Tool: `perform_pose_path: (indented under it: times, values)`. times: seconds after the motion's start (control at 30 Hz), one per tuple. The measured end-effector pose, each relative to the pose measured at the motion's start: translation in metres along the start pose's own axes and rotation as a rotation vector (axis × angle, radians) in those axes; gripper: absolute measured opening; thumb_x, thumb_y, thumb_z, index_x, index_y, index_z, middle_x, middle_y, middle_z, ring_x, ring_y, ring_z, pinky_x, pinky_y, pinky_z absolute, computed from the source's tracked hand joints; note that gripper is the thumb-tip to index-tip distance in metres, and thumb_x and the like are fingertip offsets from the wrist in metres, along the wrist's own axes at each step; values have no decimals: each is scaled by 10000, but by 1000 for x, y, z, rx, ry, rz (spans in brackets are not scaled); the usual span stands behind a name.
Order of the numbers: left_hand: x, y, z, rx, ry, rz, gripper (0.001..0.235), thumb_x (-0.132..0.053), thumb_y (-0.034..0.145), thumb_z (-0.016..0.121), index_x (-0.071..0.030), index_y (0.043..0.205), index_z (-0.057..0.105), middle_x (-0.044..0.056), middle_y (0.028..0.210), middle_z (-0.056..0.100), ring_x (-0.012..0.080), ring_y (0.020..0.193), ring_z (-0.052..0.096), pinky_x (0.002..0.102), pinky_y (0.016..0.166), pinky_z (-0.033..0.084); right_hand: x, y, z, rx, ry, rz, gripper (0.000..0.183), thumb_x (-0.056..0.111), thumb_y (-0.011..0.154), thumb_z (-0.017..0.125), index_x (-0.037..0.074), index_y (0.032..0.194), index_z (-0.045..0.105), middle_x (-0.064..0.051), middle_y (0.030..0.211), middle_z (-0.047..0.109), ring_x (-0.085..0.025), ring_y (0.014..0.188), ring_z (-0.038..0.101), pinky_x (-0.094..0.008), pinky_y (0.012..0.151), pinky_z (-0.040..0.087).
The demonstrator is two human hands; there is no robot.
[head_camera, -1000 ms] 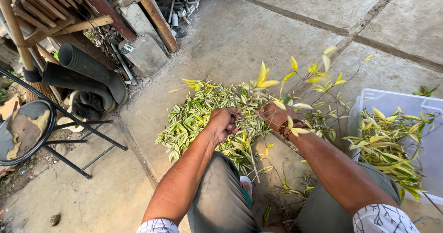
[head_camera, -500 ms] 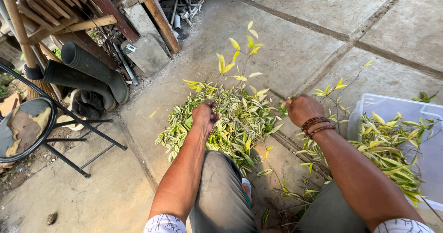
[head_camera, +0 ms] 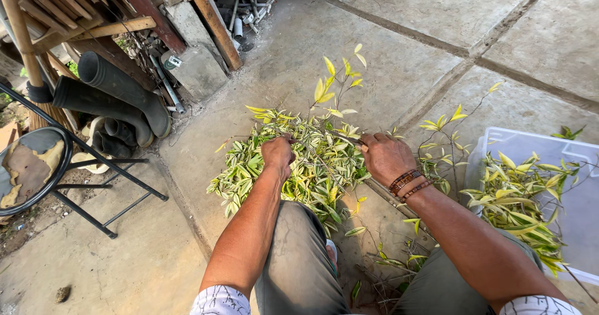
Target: The person sits on a small stool and uses a knife to strip leaves from plant branches. They hold the branches with one hand and scrape the knife along the stems to remove foliage, placing the trimmed leaves into a nearby plastic container.
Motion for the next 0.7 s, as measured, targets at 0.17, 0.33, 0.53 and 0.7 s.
perform_pose_path:
  times: [0.17,0.33,0.53,0.7]
  values:
    - [4,5,3,-18,48,29,206,-130,912,712,44,806,682,51,600,535,150,421,400,339,378,291,3,-3,18,85,-73,3,240,286,983,597,150,1159,690,-115,1085,720,-334,1054,686,-496,918,525]
    - [5,9,11,12,104,125,225,-147,917,727,48,805,719,61,628,562,128,454,397,351,414,291,9,-2,32,89,-146,-5,284,311,988,592,112,1174,671,-132,1112,704,-335,1087,670,-510,912,522]
    - [0,5,10,-18,180,162,208,-151,886,745,23,778,707,53,650,621,134,534,470,353,499,400,13,-2,45,126,-153,-6,300,308,1012,573,90,1197,665,-164,1096,697,-351,1080,672,-520,911,524]
    - [-4,-2,13,-15,265,164,225,-161,887,739,17,749,727,66,653,636,146,556,490,357,525,420,19,-2,45,92,-140,-4,308,322,980,598,90,1167,674,-181,1076,689,-379,1076,668,-539,891,527]
Point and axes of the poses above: each hand's wrist, its own y-axis towards the middle knuckle, its own z-axis out of the palm, x = y × z, the point moved 9 cm from there along y, towards the middle knuckle
